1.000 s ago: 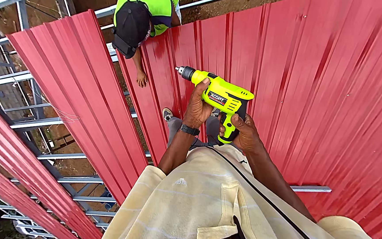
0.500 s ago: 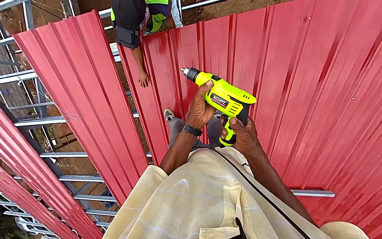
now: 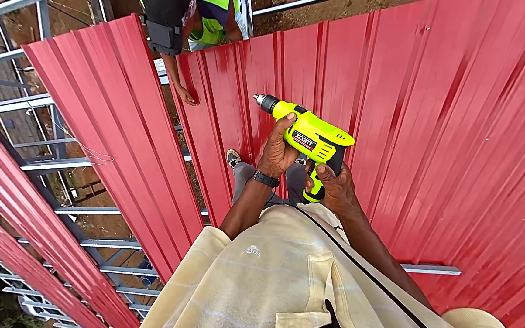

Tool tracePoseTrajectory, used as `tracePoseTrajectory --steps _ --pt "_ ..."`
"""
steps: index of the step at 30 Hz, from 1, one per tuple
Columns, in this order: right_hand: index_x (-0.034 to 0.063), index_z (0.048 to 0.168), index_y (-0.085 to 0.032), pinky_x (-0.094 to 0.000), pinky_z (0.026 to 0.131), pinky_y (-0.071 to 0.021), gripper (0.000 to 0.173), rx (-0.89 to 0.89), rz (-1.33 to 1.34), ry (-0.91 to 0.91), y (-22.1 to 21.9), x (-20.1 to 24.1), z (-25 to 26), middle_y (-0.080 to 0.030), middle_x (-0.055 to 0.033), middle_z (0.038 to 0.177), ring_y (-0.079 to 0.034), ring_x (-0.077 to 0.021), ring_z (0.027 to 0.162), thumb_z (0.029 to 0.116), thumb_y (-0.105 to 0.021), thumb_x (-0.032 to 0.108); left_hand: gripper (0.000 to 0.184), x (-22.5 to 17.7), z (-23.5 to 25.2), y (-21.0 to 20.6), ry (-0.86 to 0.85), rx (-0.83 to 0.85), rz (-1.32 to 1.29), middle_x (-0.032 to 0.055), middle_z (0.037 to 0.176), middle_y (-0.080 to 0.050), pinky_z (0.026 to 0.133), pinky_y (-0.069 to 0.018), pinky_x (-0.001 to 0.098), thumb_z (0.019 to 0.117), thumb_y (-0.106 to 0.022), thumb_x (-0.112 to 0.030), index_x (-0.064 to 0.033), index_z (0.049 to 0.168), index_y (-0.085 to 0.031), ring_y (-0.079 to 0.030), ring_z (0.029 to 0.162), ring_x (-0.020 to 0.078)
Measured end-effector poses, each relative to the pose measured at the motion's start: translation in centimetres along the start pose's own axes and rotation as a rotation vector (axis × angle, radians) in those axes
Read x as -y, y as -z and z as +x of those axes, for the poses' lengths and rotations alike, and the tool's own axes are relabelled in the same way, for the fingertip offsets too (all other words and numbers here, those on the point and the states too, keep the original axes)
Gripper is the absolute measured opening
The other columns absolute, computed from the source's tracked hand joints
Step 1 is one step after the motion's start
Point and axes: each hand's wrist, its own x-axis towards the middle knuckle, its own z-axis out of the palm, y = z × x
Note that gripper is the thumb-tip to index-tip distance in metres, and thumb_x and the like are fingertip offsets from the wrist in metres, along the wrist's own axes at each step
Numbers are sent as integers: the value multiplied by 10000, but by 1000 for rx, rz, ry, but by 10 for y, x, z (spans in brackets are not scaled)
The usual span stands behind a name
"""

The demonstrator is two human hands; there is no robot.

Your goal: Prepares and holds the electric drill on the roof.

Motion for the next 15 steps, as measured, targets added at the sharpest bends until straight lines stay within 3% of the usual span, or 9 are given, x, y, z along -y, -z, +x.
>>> tracePoseTrajectory --steps 9,15 --pt "72 1265 -558 -368 552 -596 581 32 42 -8 3 -1 0 -637 -129 865 -613 -214 564 928 -727 514 507 2 1 5 13 12 -3 83 1133 -679 801 -595 384 952 -609 -556 -210 1323 -586 -684 951 201" --pt "100 1287 -545 -367 551 -587 688 72 105 -8 6 -5 2 -641 -132 897 -614 -215 581 931 -593 686 427 4 8 2 -35 25 -19 87 1154 -665 845 -585 392 997 -571 -494 -203 1309 -570 -671 1008 202"
